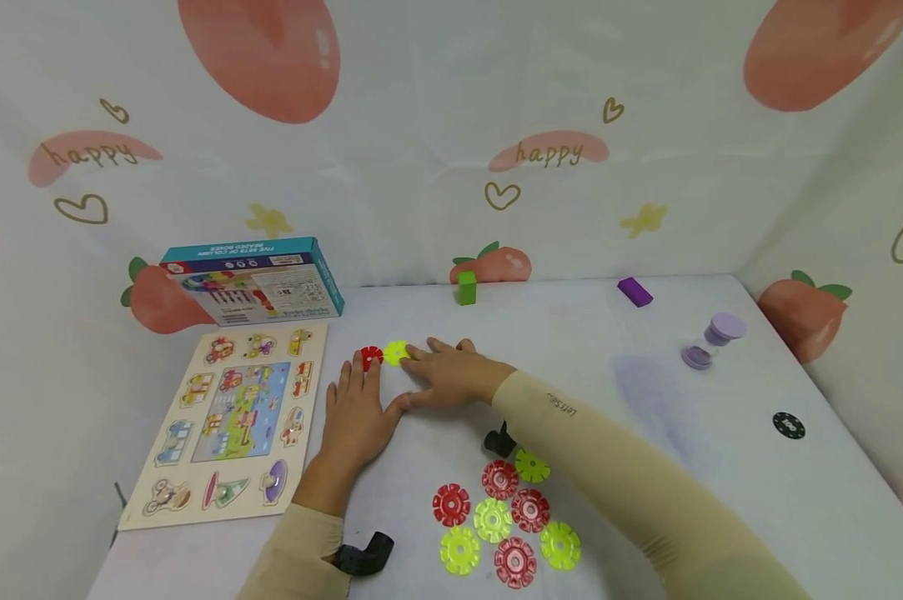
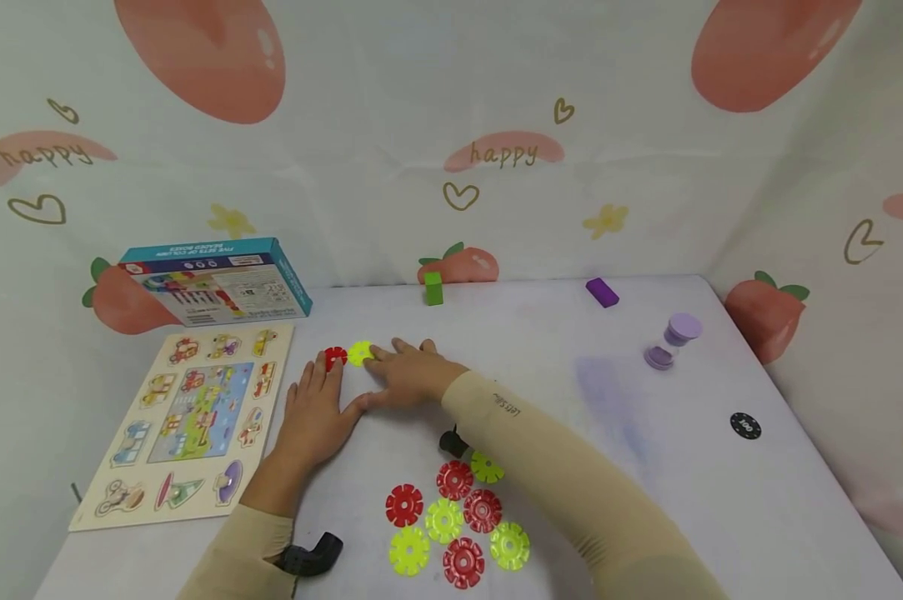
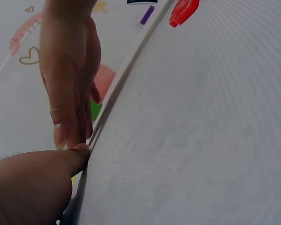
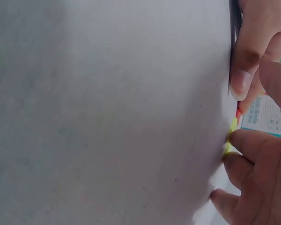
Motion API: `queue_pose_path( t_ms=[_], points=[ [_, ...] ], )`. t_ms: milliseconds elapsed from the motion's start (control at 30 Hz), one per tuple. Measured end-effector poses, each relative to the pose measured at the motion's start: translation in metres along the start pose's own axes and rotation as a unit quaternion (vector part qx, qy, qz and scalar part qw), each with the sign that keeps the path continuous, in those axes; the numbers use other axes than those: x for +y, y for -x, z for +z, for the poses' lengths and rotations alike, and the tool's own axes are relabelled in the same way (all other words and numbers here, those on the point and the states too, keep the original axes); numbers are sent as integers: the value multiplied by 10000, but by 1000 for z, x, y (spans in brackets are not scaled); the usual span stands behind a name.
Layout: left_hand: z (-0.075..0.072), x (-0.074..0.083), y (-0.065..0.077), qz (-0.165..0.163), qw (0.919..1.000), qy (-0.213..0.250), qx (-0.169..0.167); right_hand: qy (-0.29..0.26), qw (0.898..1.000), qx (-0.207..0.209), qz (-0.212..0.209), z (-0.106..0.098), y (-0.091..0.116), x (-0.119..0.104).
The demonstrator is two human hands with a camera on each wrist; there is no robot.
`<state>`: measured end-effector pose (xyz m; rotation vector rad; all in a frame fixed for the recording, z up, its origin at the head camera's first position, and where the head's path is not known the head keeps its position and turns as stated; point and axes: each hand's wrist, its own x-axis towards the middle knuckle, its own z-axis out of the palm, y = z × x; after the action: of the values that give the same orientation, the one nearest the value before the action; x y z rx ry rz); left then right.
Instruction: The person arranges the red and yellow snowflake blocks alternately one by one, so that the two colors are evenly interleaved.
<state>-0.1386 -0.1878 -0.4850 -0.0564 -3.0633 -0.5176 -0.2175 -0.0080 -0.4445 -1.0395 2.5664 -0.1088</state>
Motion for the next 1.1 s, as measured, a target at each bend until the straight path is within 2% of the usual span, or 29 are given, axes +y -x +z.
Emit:
queue_pose_path(
  t_ms=[200,300,367,433,533,633,767,867,933,967,1000,1100],
  points=[
    [0,0,0,105,9999,68,76,-148,9999,-75,42,-4,2,-3],
    [1,-1,0,119,9998,104,120,-758,9971,-22,-25,-7,4,0],
    [3,-2,0,112,9997,172,164,-1395,9900,168,-84,-9,9,6],
    [5,-2,-1,126,9994,206,232,-2077,9770,468,-100,-13,18,12],
    [7,0,-3,233,9991,173,300,-2983,9494,963,-165,-18,41,22],
    [7,2,-3,450,9987,30,237,-3628,9225,1265,-372,-18,70,27],
    [8,4,-3,704,9974,-122,114,-4191,8955,1331,-682,-4,108,32],
    [8,4,-2,798,9966,-184,131,-4569,8801,1124,-642,16,132,34],
    [9,5,-2,832,9963,-171,142,-4663,8785,907,-508,32,145,35],
    [9,5,-2,844,9962,-163,136,-4606,8828,816,-420,39,150,36],
    [9,5,-2,851,9962,-157,130,-4487,8897,760,-351,45,155,36],
    [11,5,-2,867,9961,-126,93,-3787,9215,801,-317,61,164,36]
  ],
)
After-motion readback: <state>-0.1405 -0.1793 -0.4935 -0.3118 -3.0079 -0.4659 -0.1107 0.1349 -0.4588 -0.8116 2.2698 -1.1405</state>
